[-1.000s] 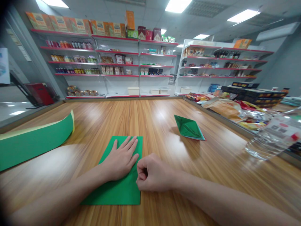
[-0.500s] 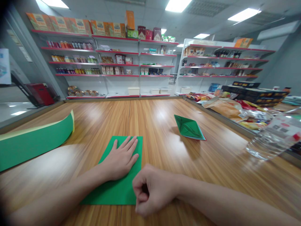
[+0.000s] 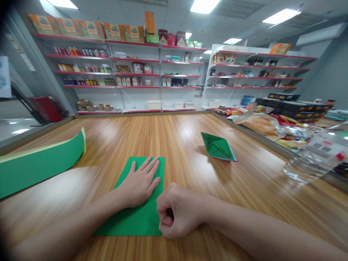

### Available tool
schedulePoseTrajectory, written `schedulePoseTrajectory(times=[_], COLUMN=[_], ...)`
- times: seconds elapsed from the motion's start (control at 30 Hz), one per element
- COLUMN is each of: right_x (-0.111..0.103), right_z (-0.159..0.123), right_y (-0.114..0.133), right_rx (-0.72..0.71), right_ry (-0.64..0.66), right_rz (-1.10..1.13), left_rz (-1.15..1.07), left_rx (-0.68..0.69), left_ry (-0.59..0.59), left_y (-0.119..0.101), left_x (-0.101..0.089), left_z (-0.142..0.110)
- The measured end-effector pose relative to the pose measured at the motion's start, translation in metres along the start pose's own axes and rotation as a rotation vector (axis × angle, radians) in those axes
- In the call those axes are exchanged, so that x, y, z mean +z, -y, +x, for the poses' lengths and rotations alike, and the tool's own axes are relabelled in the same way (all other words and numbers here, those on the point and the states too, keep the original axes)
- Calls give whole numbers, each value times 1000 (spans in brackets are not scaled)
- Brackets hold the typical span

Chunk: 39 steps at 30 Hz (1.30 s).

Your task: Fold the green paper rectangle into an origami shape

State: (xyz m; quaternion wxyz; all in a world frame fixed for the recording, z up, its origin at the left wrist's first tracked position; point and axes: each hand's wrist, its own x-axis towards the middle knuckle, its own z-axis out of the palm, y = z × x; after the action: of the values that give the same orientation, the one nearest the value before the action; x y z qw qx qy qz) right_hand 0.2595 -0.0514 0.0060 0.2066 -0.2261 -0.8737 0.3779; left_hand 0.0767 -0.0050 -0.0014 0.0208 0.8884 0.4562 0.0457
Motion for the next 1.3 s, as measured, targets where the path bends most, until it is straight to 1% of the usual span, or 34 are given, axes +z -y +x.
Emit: schedulePoseTrajectory(times=[0.07, 0.1, 0.13, 0.17, 0.2, 0.27, 0.3, 0.33, 0.4, 0.5, 0.67, 0.83, 0.93, 1.0, 1.03, 1.13, 1.17, 1.23, 1.3], right_x=[-1, -1, -1, -1, -1, -1, 0, 0, 0, 1, 3, 5, 4, 3, 2, 0, 0, 0, 1], right_z=[-1, -1, 0, 1, 2, 5, 6, 7, 7, 6, 4, -1, -3, -3, -2, 3, 4, 7, 8], right_y=[-3, -5, -6, -8, -9, -10, -10, -10, -9, -6, -1, 1, 0, -2, -2, -3, -3, -3, -3], right_rx=[28, 52, 80, 110, 136, 173, 181, 181, 163, 102, -36, -84, -64, -30, -2, 116, 154, 209, 230], right_ry=[74, 86, 65, 3, -91, -271, -323, -345, -334, -300, -237, -126, -10, 22, 2, -143, -173, -177, -145], right_rz=[79, 125, 161, 173, 152, 36, -35, -97, -171, -193, -142, -46, 50, 99, 112, 125, 126, 114, 88], left_rz=[2, 4, 5, 6, 6, 7, 8, 8, 8, 11, 14, 12, 11, 10, 10, 13, 14, 15, 18], left_rx=[-1, -2, -3, -4, -6, -16, -22, -27, -32, -30, -31, -34, -55, -84, -97, -111, -111, -111, -111], left_ry=[0, -1, -2, -4, -5, -8, -7, -5, -3, -7, -9, -8, -10, -11, -13, -20, -21, -23, -23], left_y=[0, 0, 0, 0, 1, 1, 2, 2, 2, 3, 4, 5, 8, 12, 13, 17, 18, 18, 17], left_x=[1, 1, 1, 0, 0, 0, -1, -1, -1, 0, 2, 3, 3, 4, 4, 4, 4, 5, 5], left_z=[0, 0, 0, 0, 0, 0, 1, 1, 1, 2, 2, 2, 4, 5, 6, 8, 8, 8, 8])
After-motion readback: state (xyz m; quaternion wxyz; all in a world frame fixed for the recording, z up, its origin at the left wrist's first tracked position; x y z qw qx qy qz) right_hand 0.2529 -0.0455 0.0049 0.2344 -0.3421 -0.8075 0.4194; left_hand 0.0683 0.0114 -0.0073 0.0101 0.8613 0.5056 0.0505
